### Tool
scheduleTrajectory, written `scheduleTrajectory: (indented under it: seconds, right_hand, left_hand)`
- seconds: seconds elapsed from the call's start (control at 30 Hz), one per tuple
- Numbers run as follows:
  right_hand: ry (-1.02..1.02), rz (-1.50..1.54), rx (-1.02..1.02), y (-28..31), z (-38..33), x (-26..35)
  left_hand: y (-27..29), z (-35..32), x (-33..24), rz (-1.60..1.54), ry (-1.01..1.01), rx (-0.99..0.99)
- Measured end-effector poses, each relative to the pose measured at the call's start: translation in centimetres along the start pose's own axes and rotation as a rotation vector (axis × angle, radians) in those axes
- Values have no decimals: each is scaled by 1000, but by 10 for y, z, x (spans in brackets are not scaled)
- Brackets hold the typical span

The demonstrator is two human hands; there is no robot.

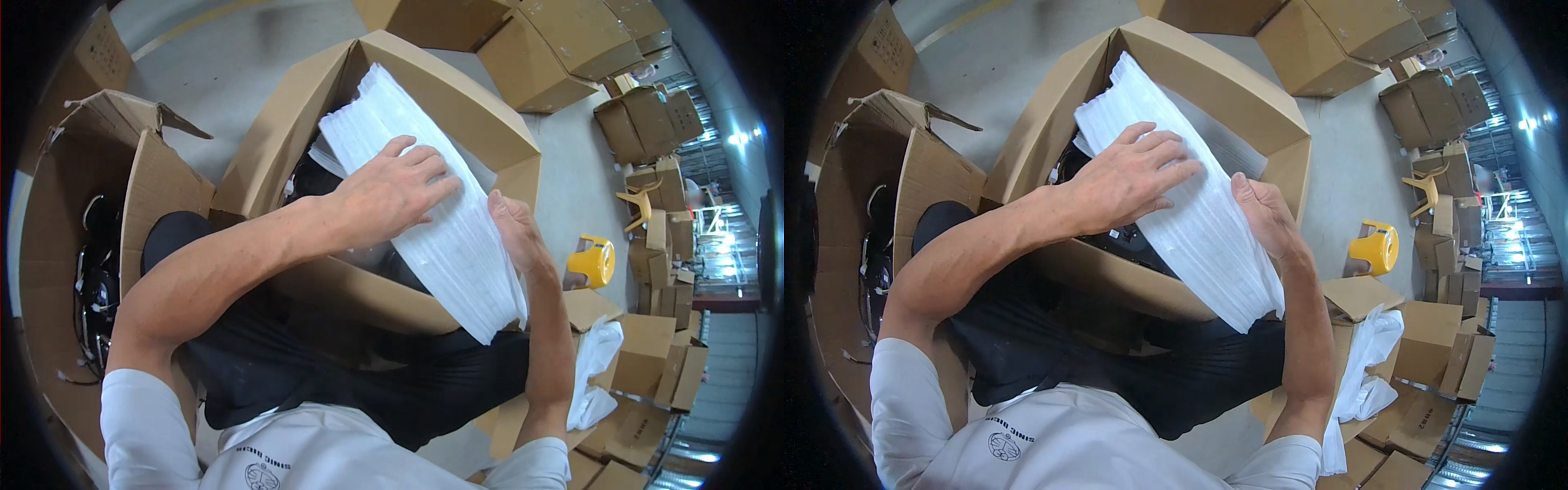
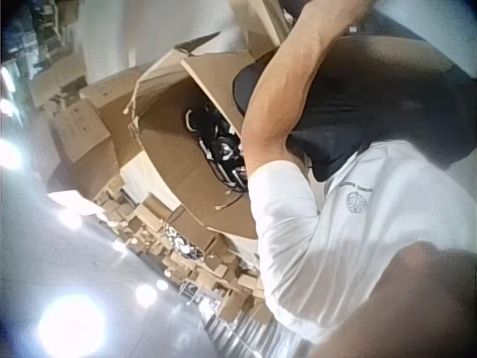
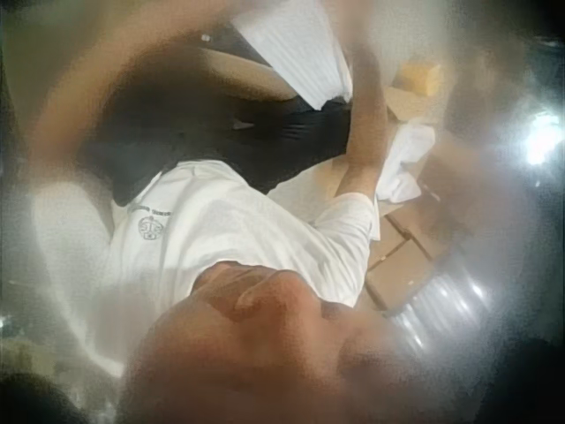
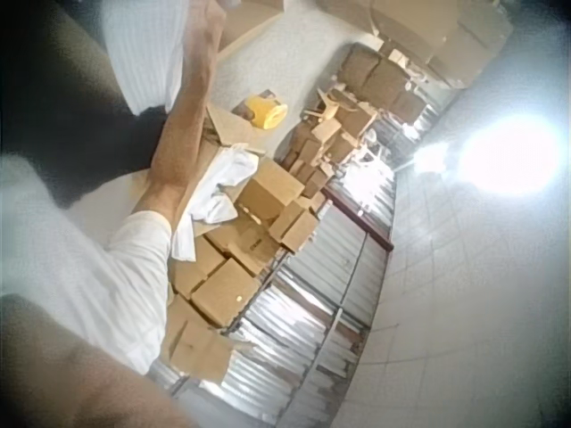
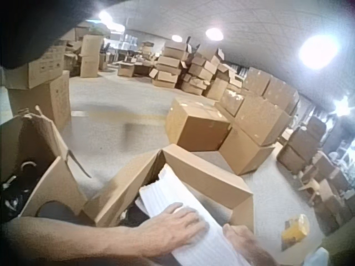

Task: The person packs vehicle lights into a cardboard box by hand, transferring the lights from an adjacent box and placing protective foam sheets over each completed layer.

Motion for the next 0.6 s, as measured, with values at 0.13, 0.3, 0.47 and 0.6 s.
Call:
scheduleTrajectory:
  seconds: [0.13, 0.3, 0.47, 0.6]
  right_hand:
    - [3, -11, 67, 1, -3, -6]
    - [-29, -134, 235, 5, -13, -1]
    - [311, -154, -213, -1, -23, 20]
    - [534, -552, -346, -12, -36, 62]
  left_hand:
    - [7, 11, -12, -83, -28, -101]
    - [2, 12, 4, -35, -87, -30]
    - [4, 19, 14, -146, 103, -67]
    - [18, 29, 24, -144, 236, -57]
Point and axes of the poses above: each hand's wrist, its own z-axis towards the middle knuckle, its own y-axis out of the back of the hand, x = y × z, the point moved 4 cm from there along z, towards the middle knuckle, and after that the axes turned 1 degree about -z, right-handed, at the moved point
